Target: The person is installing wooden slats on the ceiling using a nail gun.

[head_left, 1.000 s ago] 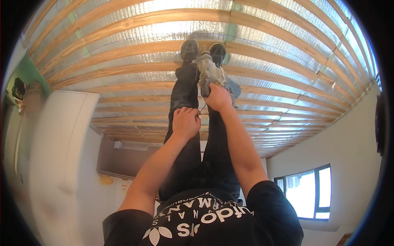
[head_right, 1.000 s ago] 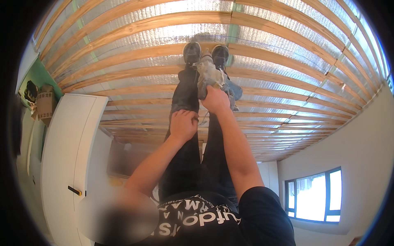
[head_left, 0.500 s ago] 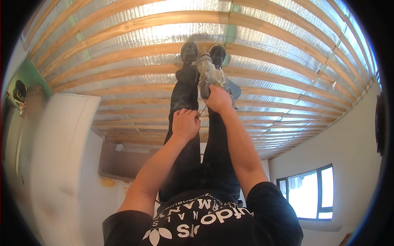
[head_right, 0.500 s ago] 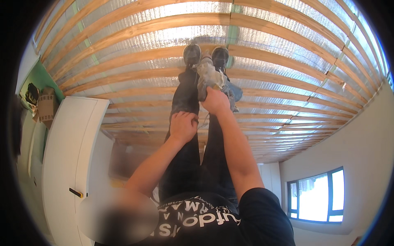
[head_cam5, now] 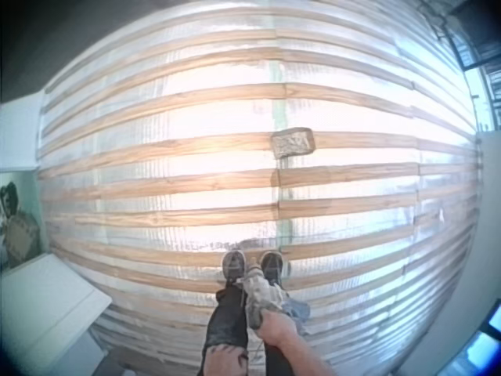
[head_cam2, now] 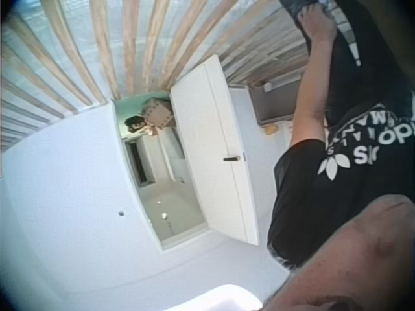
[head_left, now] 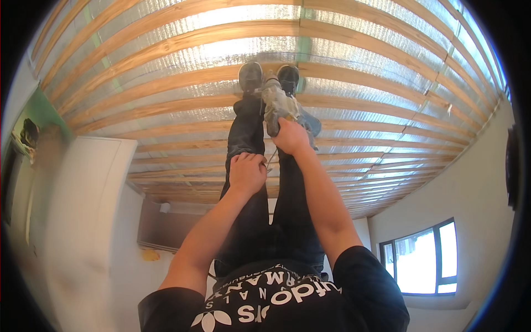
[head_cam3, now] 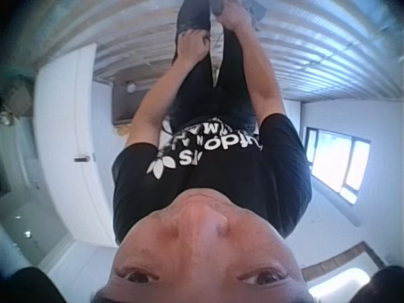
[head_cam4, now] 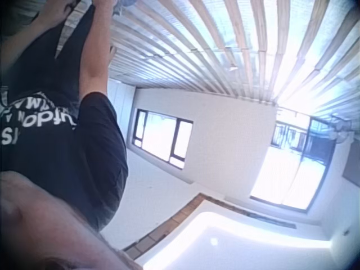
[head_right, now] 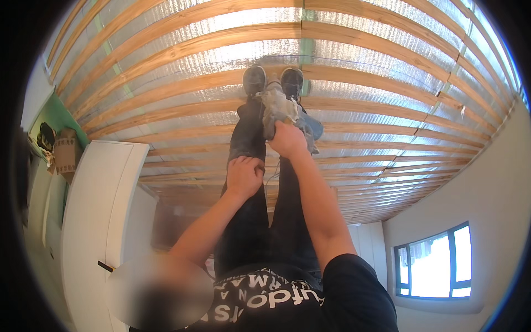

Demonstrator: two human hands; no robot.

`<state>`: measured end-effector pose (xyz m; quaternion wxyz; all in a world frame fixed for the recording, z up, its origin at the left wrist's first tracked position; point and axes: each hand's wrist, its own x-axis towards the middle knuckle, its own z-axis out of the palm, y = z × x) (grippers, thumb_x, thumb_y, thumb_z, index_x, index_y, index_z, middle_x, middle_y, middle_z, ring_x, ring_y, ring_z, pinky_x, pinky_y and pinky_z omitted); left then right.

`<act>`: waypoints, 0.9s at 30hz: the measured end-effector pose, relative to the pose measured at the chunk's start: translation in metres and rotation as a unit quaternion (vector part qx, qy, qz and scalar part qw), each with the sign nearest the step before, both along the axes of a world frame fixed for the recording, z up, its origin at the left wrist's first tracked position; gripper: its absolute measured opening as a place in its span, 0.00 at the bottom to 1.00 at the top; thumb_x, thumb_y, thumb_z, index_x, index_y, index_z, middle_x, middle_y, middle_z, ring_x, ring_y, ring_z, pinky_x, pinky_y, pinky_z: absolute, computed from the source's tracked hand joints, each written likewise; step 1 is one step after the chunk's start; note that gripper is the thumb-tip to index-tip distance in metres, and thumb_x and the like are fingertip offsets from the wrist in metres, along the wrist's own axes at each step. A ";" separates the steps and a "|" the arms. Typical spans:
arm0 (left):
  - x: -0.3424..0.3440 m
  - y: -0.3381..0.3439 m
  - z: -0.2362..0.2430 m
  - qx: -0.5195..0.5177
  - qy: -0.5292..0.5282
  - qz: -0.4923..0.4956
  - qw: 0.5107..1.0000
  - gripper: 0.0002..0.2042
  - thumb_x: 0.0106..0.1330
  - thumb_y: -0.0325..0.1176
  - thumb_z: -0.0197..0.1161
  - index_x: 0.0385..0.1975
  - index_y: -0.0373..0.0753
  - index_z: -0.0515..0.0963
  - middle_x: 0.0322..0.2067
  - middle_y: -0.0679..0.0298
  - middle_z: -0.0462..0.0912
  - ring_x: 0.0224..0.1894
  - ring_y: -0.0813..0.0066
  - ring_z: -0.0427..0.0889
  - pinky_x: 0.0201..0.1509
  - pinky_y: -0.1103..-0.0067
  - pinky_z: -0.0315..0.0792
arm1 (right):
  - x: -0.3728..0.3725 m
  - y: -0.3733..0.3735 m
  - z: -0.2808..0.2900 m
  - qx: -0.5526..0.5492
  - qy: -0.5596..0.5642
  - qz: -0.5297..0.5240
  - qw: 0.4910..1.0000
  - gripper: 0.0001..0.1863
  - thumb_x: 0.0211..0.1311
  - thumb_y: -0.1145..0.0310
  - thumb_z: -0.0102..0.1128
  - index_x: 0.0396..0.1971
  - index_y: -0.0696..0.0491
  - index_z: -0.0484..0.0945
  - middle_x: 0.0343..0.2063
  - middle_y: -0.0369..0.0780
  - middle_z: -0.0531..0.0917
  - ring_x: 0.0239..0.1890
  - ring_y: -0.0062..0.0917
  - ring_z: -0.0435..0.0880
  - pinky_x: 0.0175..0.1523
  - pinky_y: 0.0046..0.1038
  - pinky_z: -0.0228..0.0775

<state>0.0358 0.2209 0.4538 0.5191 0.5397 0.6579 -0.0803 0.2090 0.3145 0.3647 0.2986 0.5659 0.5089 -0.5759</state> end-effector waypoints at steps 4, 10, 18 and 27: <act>0.002 0.001 0.000 -0.004 0.007 -0.015 1.000 0.06 0.62 0.30 0.63 0.34 0.47 0.87 0.37 0.67 0.91 0.51 0.63 0.86 0.61 0.63 0.72 | 0.001 -0.004 0.000 0.002 -0.005 0.007 1.000 0.22 0.59 0.55 0.72 0.47 0.54 0.82 0.43 0.53 0.90 0.51 0.52 0.89 0.57 0.50 0.81; 0.001 0.002 0.000 -0.012 0.000 -0.008 1.000 0.07 0.65 0.32 0.63 0.36 0.47 0.88 0.39 0.67 0.91 0.52 0.64 0.85 0.65 0.62 0.70 | -0.002 0.007 0.002 -0.013 0.000 0.007 1.000 0.23 0.58 0.55 0.75 0.47 0.54 0.82 0.44 0.53 0.90 0.51 0.52 0.89 0.57 0.50 0.81; 0.003 -0.001 0.000 -0.018 0.003 -0.011 1.000 0.07 0.65 0.33 0.63 0.36 0.46 0.87 0.38 0.66 0.91 0.51 0.63 0.86 0.63 0.61 0.71 | -0.003 -0.006 0.000 -0.011 0.006 0.021 1.000 0.23 0.59 0.55 0.74 0.48 0.53 0.81 0.45 0.52 0.90 0.52 0.51 0.89 0.58 0.49 0.81; 0.003 -0.006 0.003 -0.011 0.003 -0.013 1.000 0.07 0.65 0.33 0.63 0.36 0.46 0.87 0.39 0.66 0.91 0.51 0.63 0.85 0.63 0.61 0.71 | 0.004 -0.005 -0.001 -0.007 0.001 -0.005 1.000 0.23 0.59 0.57 0.72 0.48 0.55 0.81 0.43 0.55 0.90 0.51 0.53 0.89 0.58 0.51 0.81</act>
